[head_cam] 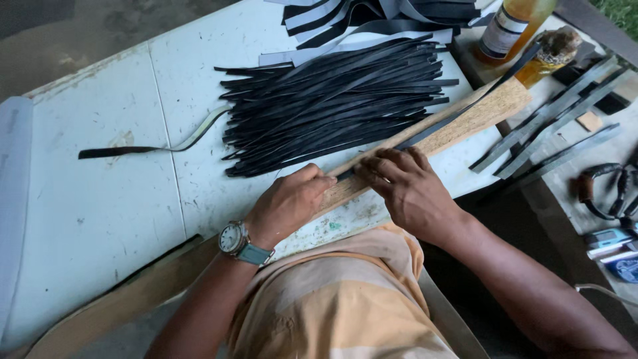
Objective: The person repeatedly picks up long black rubber strips from a pile on a white table and rubs them against a wooden block. The person handles the strips one at a time, aligning them on the block and rubbing them back and forth before placing them back on the pile.
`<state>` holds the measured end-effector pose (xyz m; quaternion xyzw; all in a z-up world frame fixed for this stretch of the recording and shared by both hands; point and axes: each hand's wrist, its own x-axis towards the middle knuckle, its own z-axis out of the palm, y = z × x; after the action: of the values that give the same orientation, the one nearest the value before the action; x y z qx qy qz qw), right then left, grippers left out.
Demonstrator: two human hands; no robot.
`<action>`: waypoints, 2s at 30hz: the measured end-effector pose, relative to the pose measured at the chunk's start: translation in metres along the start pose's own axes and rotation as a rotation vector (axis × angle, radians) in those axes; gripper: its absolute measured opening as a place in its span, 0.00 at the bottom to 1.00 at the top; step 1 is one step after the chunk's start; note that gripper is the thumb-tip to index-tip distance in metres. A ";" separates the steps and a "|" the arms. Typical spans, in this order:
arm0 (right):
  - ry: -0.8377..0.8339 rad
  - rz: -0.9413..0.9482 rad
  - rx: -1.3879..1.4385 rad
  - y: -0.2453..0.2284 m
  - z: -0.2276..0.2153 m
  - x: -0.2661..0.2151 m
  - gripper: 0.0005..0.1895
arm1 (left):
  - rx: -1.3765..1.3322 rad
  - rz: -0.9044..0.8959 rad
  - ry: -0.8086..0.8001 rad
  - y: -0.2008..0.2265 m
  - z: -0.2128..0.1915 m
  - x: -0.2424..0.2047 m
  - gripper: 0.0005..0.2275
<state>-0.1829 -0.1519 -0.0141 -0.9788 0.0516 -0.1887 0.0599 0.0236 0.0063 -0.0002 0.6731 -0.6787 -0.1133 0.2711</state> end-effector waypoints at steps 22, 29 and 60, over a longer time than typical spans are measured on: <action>-0.052 -0.062 0.002 -0.019 0.008 0.014 0.29 | -0.065 0.042 0.047 -0.012 -0.009 -0.021 0.07; -0.032 -0.074 -0.105 -0.029 0.013 0.021 0.29 | -0.011 -0.055 0.000 -0.005 -0.006 -0.020 0.08; -0.008 0.396 0.011 0.042 -0.001 -0.025 0.31 | -0.052 -0.327 0.327 0.017 0.013 -0.030 0.07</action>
<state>-0.2099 -0.1906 -0.0282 -0.9499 0.2419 -0.1698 0.1014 0.0007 0.0344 -0.0086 0.7762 -0.5046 -0.0622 0.3728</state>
